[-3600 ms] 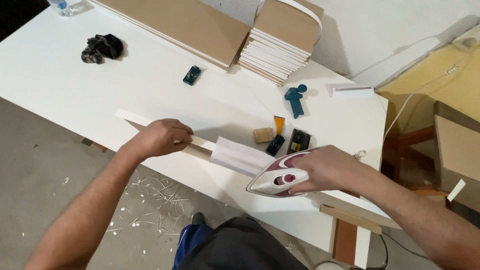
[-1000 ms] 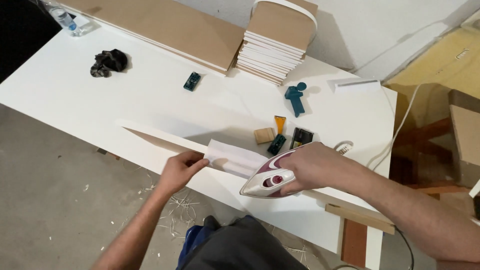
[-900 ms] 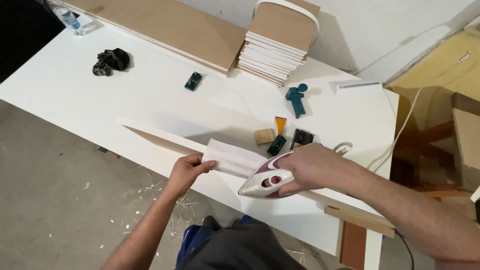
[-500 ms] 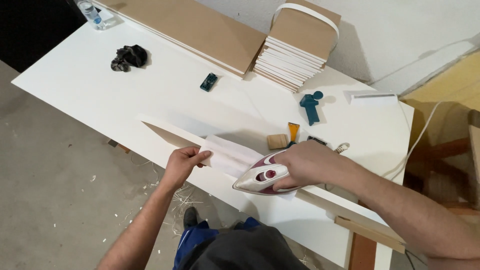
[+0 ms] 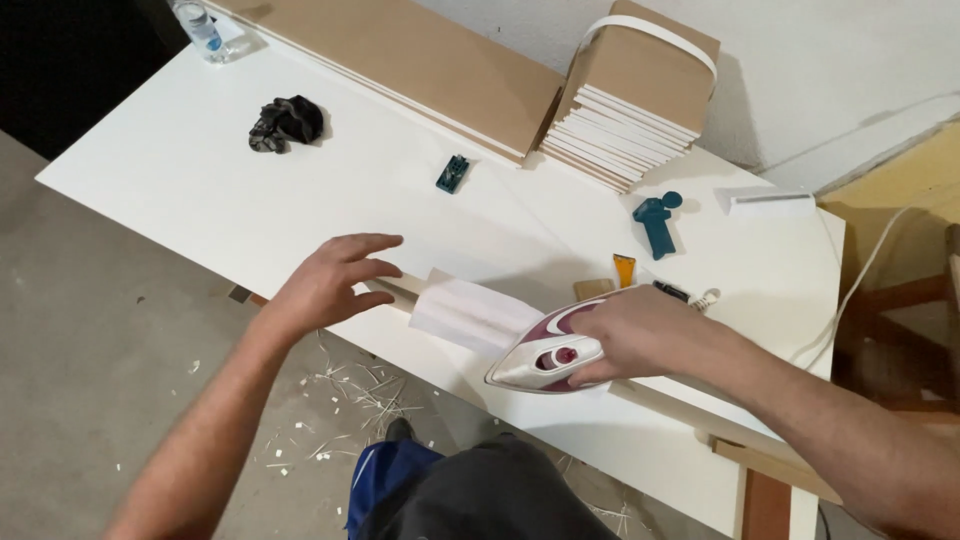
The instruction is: The person places a white strip onto a long wooden plank and uses a clothes iron to press it along the length of the plank. After ironing, the person flips the plank and uses a blue sanding block to smooth the surface of the wood.
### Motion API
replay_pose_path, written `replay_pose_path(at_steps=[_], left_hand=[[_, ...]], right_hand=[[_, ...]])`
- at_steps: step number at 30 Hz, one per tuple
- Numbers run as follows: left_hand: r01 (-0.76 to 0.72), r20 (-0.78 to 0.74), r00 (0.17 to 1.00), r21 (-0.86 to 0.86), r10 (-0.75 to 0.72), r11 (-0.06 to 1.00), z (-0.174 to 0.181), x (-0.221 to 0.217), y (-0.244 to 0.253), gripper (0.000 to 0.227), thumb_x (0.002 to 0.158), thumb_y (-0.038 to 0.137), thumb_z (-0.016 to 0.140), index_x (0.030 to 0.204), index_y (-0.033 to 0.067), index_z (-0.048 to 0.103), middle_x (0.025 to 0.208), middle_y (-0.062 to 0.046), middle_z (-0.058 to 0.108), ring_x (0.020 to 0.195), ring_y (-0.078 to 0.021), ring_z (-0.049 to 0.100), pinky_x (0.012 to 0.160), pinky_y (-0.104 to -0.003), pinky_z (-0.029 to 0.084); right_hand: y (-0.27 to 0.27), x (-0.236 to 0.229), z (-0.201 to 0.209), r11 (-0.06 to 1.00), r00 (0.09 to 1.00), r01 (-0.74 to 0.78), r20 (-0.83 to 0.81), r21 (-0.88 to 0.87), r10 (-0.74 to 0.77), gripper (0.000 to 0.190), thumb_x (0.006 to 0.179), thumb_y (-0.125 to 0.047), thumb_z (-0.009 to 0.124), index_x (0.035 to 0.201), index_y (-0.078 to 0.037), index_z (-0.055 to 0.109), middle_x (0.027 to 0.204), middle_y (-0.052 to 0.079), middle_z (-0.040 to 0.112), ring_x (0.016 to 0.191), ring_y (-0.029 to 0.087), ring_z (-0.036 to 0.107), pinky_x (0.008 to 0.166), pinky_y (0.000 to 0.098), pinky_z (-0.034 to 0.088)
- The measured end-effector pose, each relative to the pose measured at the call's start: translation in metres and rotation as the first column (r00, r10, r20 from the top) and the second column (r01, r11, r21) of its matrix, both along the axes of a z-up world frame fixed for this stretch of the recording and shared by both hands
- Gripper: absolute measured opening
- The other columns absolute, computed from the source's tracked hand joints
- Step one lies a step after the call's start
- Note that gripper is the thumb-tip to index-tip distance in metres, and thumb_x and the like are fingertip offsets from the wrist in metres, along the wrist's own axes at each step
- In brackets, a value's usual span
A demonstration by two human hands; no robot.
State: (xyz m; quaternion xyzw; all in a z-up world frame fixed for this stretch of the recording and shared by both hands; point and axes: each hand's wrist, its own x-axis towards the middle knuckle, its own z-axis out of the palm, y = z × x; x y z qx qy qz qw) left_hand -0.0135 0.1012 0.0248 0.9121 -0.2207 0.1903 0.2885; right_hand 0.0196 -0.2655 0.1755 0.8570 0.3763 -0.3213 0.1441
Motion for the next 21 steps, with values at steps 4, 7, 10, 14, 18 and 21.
replay_pose_path(at_steps=[4,7,10,14,18,21], left_hand=[[0.153,-0.193,0.973,0.122,-0.128,0.981,-0.011,0.027,0.017,0.013,0.083,0.014,0.078,0.094,0.0215,0.08,0.11,0.004,0.077,0.106,-0.0228,0.072,0.093,-0.037,0.056],[0.199,-0.266,0.95,0.106,-0.165,0.974,-0.012,0.033,0.022,0.01,0.085,0.011,0.076,0.088,0.0196,0.08,0.103,0.005,0.078,0.102,-0.019,0.073,0.091,-0.033,0.057],[0.215,-0.3,0.936,0.067,-0.185,0.974,-0.01,0.038,0.023,0.007,0.084,0.01,0.077,0.083,0.0164,0.077,0.1,0.003,0.078,0.1,-0.0197,0.073,0.09,-0.032,0.057],[0.222,-0.333,0.925,0.085,-0.183,0.971,-0.025,0.045,0.027,0.005,0.084,0.016,0.079,0.081,0.0173,0.076,0.1,0.005,0.078,0.101,-0.016,0.072,0.089,-0.029,0.057],[0.243,-0.339,0.92,0.094,-0.198,0.966,-0.021,0.045,0.026,0.005,0.085,0.015,0.078,0.081,0.0166,0.076,0.101,0.004,0.079,0.103,-0.0162,0.073,0.089,-0.028,0.057],[0.261,-0.327,0.919,0.08,-0.222,0.962,-0.028,0.046,0.028,0.004,0.084,0.015,0.078,0.081,0.0166,0.076,0.101,0.003,0.079,0.103,-0.0174,0.073,0.089,-0.029,0.058]], right_hand=[[0.005,-0.003,0.006,0.999,0.999,0.038,0.006,-0.031,-0.038,0.054,0.085,-0.07,0.067,0.106,-0.021,0.068,0.093,0.01,0.077,0.097,0.036,0.073,0.084,0.0484,0.058],[0.003,-0.002,-0.004,0.999,0.999,0.039,0.016,-0.027,-0.038,0.055,0.084,-0.072,0.067,0.109,-0.024,0.068,0.092,0.007,0.076,0.096,0.034,0.073,0.084,0.0471,0.058],[0.019,0.004,-0.009,1.0,0.999,0.015,0.045,-0.012,-0.014,0.057,0.083,-0.075,0.065,0.11,-0.026,0.067,0.092,0.006,0.076,0.096,0.032,0.073,0.084,0.047,0.058],[0.059,0.008,0.001,1.0,0.999,-0.023,0.026,-0.01,0.023,0.052,0.086,-0.07,0.066,0.109,-0.024,0.069,0.092,0.004,0.077,0.095,0.029,0.074,0.084,0.0439,0.058],[0.093,0.02,-0.005,0.999,0.999,-0.024,0.035,0.029,0.023,0.056,0.082,-0.073,0.066,0.109,-0.024,0.068,0.093,0.008,0.076,0.097,0.037,0.072,0.084,0.0506,0.057],[0.118,0.027,-0.011,0.996,0.996,-0.06,0.065,0.066,0.056,0.058,0.079,-0.076,0.065,0.109,-0.026,0.068,0.092,0.008,0.076,0.096,0.035,0.073,0.084,0.0494,0.058]])
